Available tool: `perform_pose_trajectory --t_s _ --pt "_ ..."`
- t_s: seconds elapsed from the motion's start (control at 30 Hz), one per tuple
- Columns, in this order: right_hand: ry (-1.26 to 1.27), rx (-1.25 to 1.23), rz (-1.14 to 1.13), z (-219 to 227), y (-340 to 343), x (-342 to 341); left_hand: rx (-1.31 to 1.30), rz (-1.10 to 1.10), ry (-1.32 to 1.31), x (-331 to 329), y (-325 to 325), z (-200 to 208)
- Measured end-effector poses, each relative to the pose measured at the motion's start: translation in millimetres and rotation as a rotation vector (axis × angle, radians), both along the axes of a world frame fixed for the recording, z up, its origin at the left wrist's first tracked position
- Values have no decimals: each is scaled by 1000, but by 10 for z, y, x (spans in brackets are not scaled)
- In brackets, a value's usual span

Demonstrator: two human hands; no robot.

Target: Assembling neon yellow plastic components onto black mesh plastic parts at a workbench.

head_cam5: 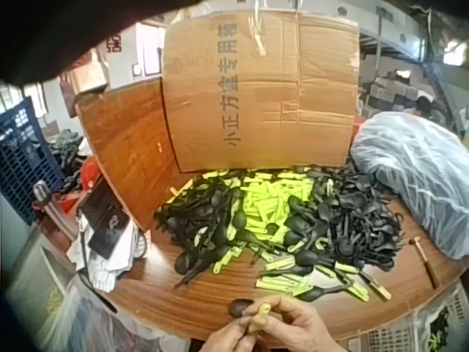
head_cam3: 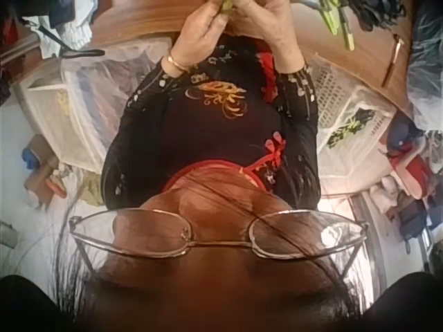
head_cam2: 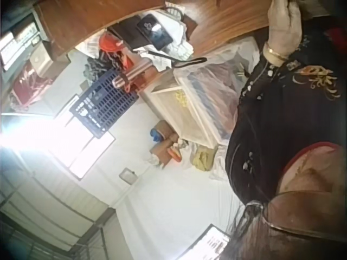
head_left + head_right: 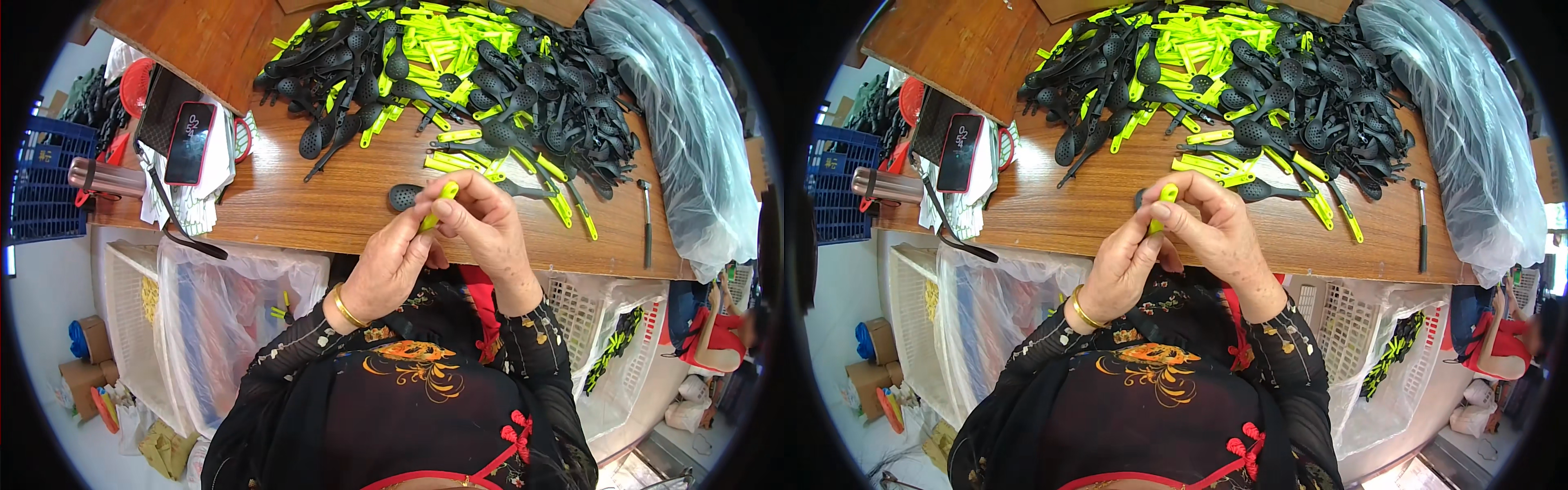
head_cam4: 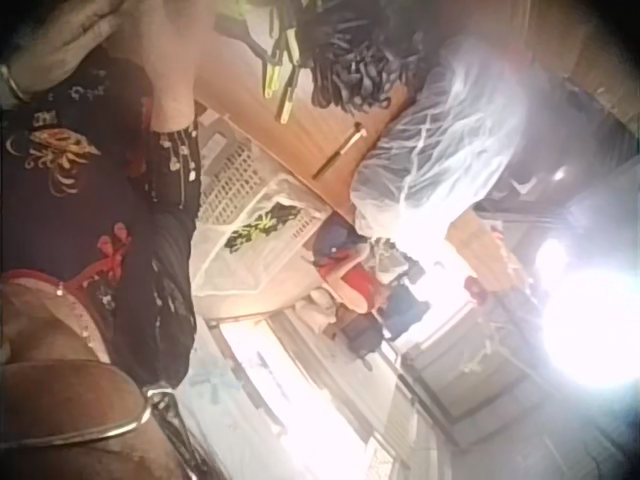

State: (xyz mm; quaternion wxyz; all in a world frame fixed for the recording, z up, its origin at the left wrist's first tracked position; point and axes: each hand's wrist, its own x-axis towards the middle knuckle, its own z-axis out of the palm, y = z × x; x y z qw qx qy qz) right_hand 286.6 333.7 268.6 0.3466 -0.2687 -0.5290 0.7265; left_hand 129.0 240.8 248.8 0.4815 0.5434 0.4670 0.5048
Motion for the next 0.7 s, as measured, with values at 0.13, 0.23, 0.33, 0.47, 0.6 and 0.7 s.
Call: perform_pose_trajectory --t_s 0.13,0.23,0.33,0.47,0.6,0.7 --pt "-30 125 -65 -28 -41 -30 106 4 174 -60 11 97" --pt "-9 164 -51 -5 2 -74 102 -57 154 -172 37 -24" --pt "-5 -115 46 101 8 -36 113 -65 45 -158 15 -16" --pt "-89 463 -65 4 25 -48 146 -68 44 -142 31 -99" --pt "-76 552 -61 -209 -165 -181 63 25 192 -323 -135 -11" --pt "-37 474 18 -362 -317 -296 154 120 355 -461 -356 -106"
